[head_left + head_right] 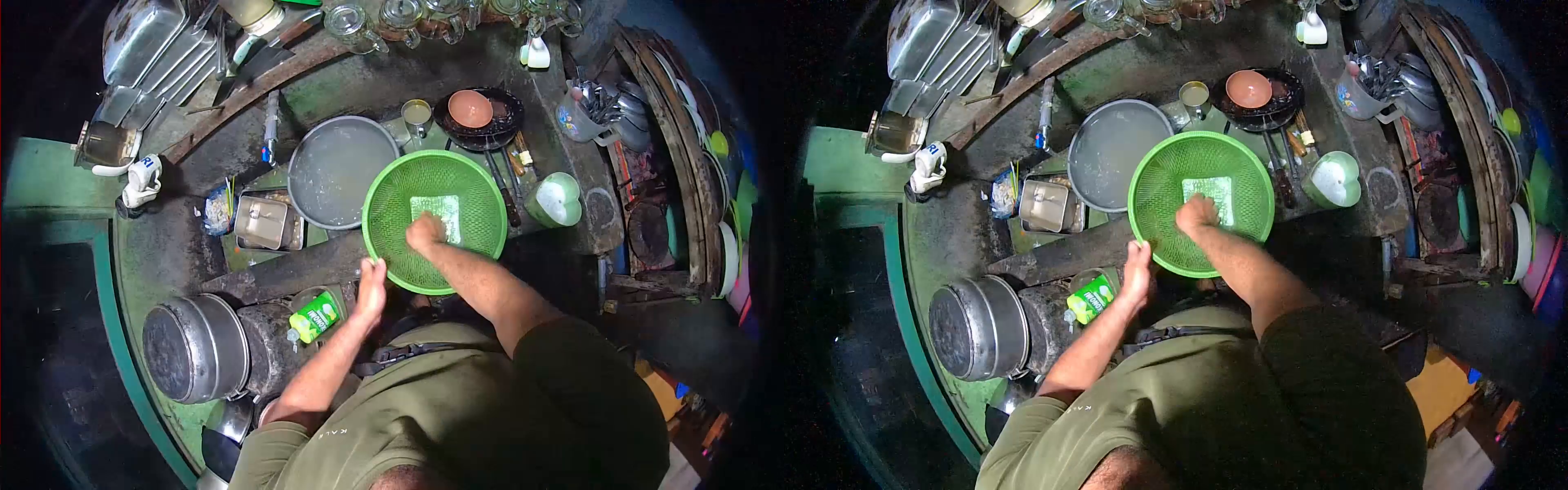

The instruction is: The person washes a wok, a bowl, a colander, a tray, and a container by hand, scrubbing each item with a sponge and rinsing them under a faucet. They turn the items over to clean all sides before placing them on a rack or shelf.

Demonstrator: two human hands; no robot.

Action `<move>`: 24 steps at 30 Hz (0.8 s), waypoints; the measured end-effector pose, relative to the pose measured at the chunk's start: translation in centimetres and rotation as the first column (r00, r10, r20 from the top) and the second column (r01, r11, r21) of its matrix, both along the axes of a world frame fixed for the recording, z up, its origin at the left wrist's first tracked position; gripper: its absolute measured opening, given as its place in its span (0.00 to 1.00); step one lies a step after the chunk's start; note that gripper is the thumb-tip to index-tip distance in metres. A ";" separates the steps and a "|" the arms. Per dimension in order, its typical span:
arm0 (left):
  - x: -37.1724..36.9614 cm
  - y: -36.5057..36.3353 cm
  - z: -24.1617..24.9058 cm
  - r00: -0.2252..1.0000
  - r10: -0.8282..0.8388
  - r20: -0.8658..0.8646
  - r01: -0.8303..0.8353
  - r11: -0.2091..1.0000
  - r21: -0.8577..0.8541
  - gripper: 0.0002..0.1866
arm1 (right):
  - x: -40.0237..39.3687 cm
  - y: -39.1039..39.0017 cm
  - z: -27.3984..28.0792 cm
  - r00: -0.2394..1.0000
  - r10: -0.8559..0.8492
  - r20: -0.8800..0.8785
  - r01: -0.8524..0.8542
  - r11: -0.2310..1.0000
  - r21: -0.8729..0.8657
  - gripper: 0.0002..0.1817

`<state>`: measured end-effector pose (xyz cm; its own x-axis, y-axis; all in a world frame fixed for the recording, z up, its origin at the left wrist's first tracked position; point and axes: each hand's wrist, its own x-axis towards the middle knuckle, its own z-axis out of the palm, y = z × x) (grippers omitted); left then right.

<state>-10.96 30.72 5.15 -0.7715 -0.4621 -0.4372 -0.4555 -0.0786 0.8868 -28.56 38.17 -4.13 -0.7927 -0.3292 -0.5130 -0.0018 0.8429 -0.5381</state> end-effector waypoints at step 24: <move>-3.4 -0.5 3.1 0.985 0.120 -0.125 -0.114 0.992 0.056 0.24 | 0.9 -0.2 1.6 0.981 -0.172 -0.092 0.163 0.982 -0.100 0.13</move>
<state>-14.38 30.23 8.27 -0.7642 -0.5331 -0.3630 -0.3241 -0.1691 0.9308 -27.62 38.01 -2.50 -0.8862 -0.2293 -0.4026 0.0779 0.7828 -0.6174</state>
